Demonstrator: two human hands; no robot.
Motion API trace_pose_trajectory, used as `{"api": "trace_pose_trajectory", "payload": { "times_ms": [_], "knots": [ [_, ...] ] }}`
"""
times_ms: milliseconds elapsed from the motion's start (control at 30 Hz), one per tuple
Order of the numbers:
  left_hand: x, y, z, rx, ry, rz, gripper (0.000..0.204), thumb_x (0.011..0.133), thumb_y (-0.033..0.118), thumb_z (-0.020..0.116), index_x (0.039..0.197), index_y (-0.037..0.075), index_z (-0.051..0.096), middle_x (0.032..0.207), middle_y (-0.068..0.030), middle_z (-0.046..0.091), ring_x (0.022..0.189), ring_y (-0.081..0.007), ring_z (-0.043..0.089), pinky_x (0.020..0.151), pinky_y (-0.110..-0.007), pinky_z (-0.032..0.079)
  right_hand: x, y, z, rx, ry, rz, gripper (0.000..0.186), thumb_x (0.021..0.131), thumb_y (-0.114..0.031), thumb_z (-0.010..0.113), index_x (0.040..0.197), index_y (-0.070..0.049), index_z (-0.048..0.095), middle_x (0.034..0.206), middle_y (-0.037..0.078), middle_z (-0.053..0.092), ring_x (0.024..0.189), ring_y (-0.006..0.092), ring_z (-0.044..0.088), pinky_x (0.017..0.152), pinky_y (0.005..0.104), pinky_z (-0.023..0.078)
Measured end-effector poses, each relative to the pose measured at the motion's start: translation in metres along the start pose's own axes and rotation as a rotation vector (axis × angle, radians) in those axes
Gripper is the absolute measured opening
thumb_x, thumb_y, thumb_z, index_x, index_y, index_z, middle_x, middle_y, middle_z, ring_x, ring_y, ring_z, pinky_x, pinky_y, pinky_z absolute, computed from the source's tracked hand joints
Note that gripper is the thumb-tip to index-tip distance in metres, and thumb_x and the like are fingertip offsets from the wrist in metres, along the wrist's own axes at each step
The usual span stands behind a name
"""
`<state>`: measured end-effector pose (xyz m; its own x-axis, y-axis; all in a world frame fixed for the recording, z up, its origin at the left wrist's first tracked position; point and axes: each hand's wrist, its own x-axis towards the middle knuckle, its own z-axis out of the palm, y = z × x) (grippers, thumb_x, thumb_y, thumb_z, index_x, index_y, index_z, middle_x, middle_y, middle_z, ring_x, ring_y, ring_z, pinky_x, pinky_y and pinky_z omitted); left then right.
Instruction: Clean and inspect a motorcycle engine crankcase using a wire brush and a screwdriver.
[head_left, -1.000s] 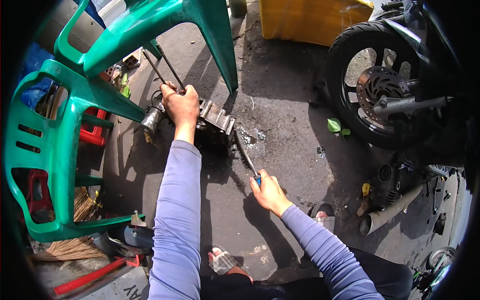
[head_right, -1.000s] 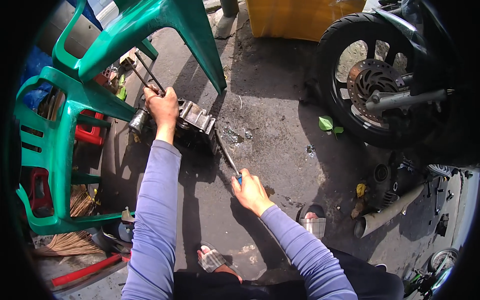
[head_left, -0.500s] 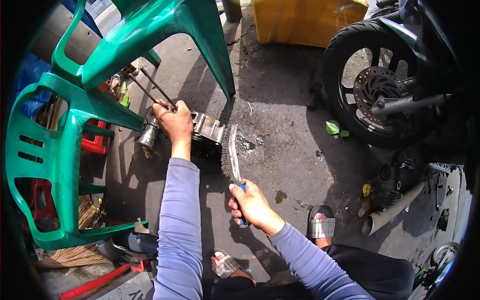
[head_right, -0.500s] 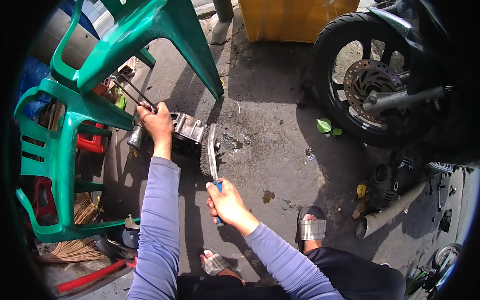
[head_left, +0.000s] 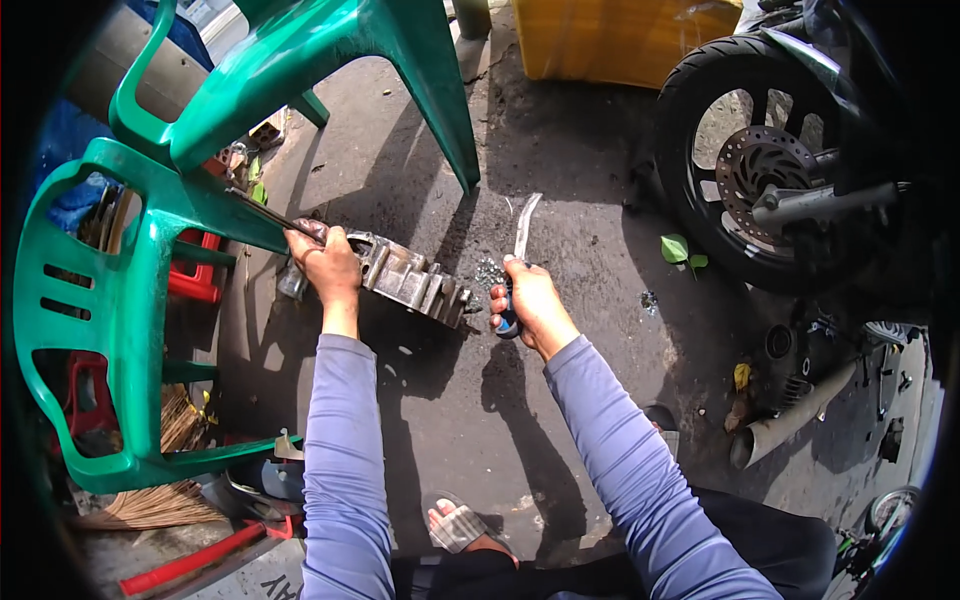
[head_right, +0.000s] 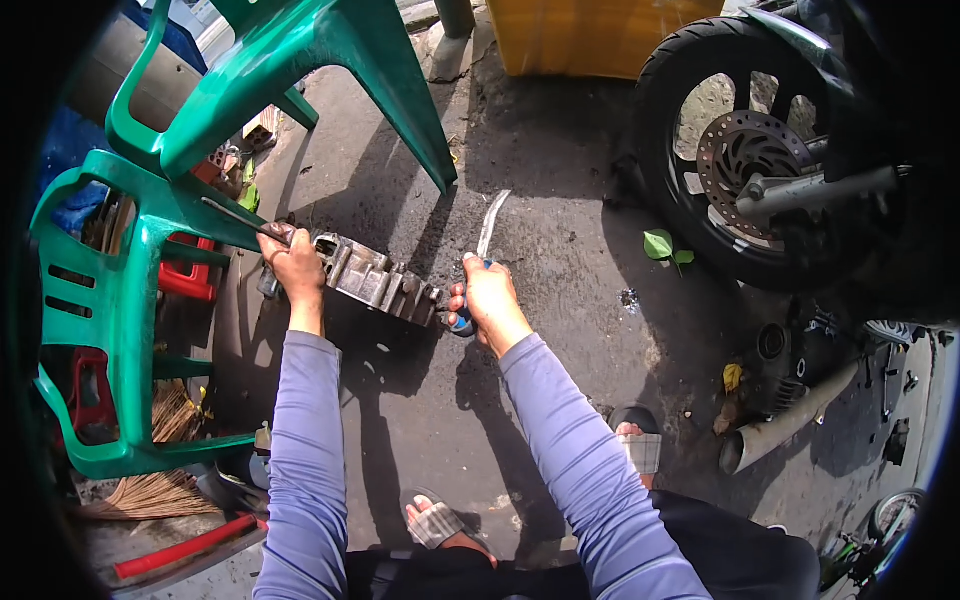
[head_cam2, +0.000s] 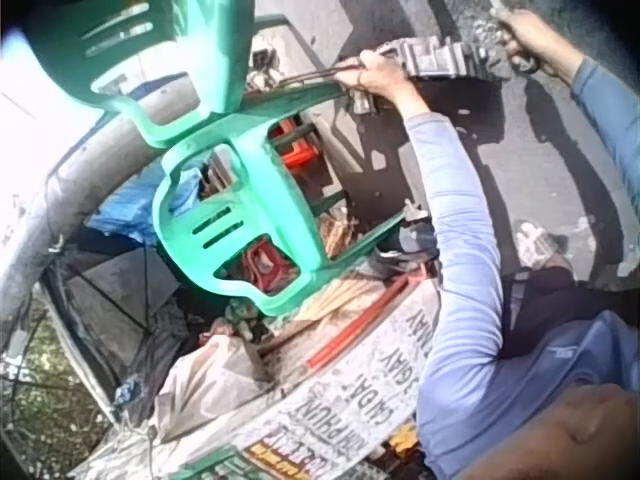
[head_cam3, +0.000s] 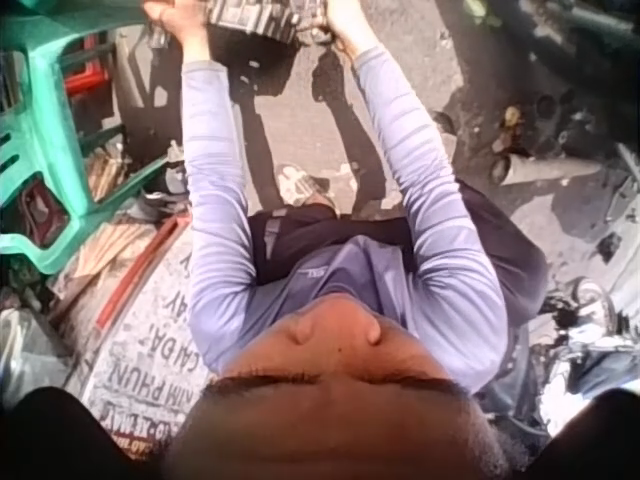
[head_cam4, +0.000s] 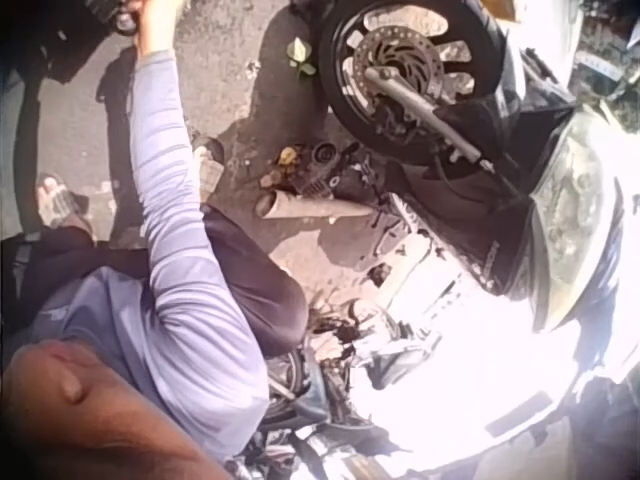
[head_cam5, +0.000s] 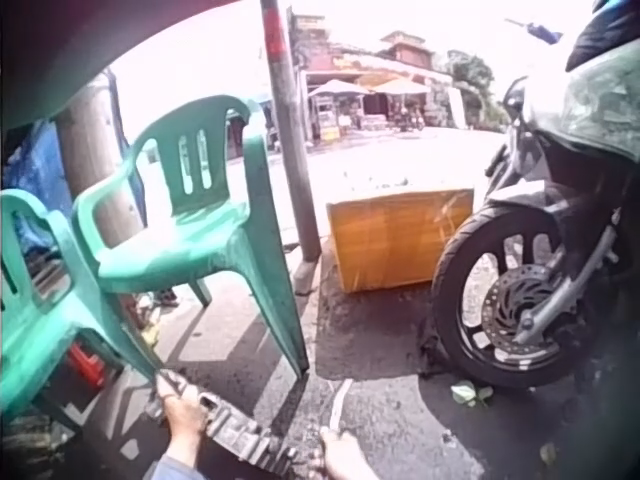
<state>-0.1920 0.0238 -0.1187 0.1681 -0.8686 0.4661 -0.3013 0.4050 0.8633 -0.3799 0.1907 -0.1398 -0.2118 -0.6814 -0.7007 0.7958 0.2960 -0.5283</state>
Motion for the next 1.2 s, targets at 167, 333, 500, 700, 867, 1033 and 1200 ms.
{"api": "trace_pose_trajectory", "payload": {
  "times_ms": [167,333,500,700,867,1033,1200],
  "knots": [
    [0.017,-0.017,-0.023,0.136,0.073,0.002,0.023,0.076,0.006,0.056,0.093,-0.001,0.042,0.082,-0.0092,0.047,0.076,-0.0243,0.049,0.076,-0.037,0.044,-0.038,0.051,-0.022,-0.113,-0.009,-0.204,0.035,0.100,-0.043,0.048,0.091,-0.010,0.042,0.063,0.003,0.047,0.044,0.0123,0.047,0.037,0.0309,0.044],
    [0.019,-0.028,-0.016,0.182,0.142,0.046,0.023,0.076,0.007,0.057,0.092,-0.004,0.044,0.083,-0.0148,0.051,0.078,-0.0301,0.051,0.080,-0.039,0.043,-0.051,0.080,0.016,-0.353,-0.122,-0.302,0.042,0.101,-0.035,0.050,0.120,0.003,0.045,0.061,0.008,0.055,0.047,0.0204,0.056,0.042,0.0357,0.046],
    [0.035,-0.040,-0.025,0.291,0.210,-0.002,0.027,0.078,0.009,0.058,0.094,-0.008,0.047,0.091,-0.0224,0.059,0.084,-0.0362,0.057,0.082,-0.044,0.044,-0.050,0.150,-0.017,-0.860,-0.032,-0.397,0.036,0.099,-0.028,0.052,0.107,0.007,0.052,0.071,0.026,0.062,0.073,0.0442,0.065,0.065,0.0495,0.048],
    [0.045,-0.058,-0.014,0.299,0.268,-0.111,0.022,0.075,0.009,0.058,0.089,-0.008,0.051,0.082,-0.0168,0.062,0.075,-0.0277,0.061,0.076,-0.038,0.048,-0.036,0.158,-0.063,-0.840,0.044,-0.363,0.038,0.099,-0.030,0.051,0.113,0.005,0.051,0.068,0.021,0.061,0.065,0.0399,0.064,0.061,0.0481,0.049],
    [0.059,-0.071,-0.048,0.225,0.286,-0.149,0.021,0.075,0.007,0.057,0.090,-0.008,0.051,0.081,-0.0145,0.060,0.072,-0.0231,0.057,0.073,-0.034,0.047,-0.052,0.060,0.011,-0.316,-0.332,-0.071,0.036,0.103,-0.038,0.044,0.108,-0.002,0.046,0.066,0.001,0.050,0.048,0.0074,0.048,0.038,0.0275,0.044],
    [0.040,-0.058,-0.035,0.150,0.205,-0.032,0.018,0.078,0.004,0.059,0.093,0.000,0.050,0.086,-0.0071,0.058,0.069,-0.0164,0.056,0.059,-0.031,0.047,-0.048,0.036,0.027,-0.166,-0.504,0.208,0.034,0.102,-0.041,0.044,0.098,-0.007,0.044,0.066,0.003,0.047,0.046,0.0098,0.044,0.041,0.0286,0.042],
    [0.036,-0.058,-0.044,-0.038,0.123,-0.128,0.023,0.077,0.003,0.058,0.097,0.000,0.048,0.087,-0.0050,0.051,0.077,-0.0180,0.051,0.076,-0.031,0.044,-0.032,0.017,0.034,-0.089,-0.482,0.361,0.031,0.101,-0.040,0.046,0.094,-0.009,0.044,0.067,0.003,0.045,0.046,0.0089,0.041,0.040,0.0291,0.040]
  ]
}}
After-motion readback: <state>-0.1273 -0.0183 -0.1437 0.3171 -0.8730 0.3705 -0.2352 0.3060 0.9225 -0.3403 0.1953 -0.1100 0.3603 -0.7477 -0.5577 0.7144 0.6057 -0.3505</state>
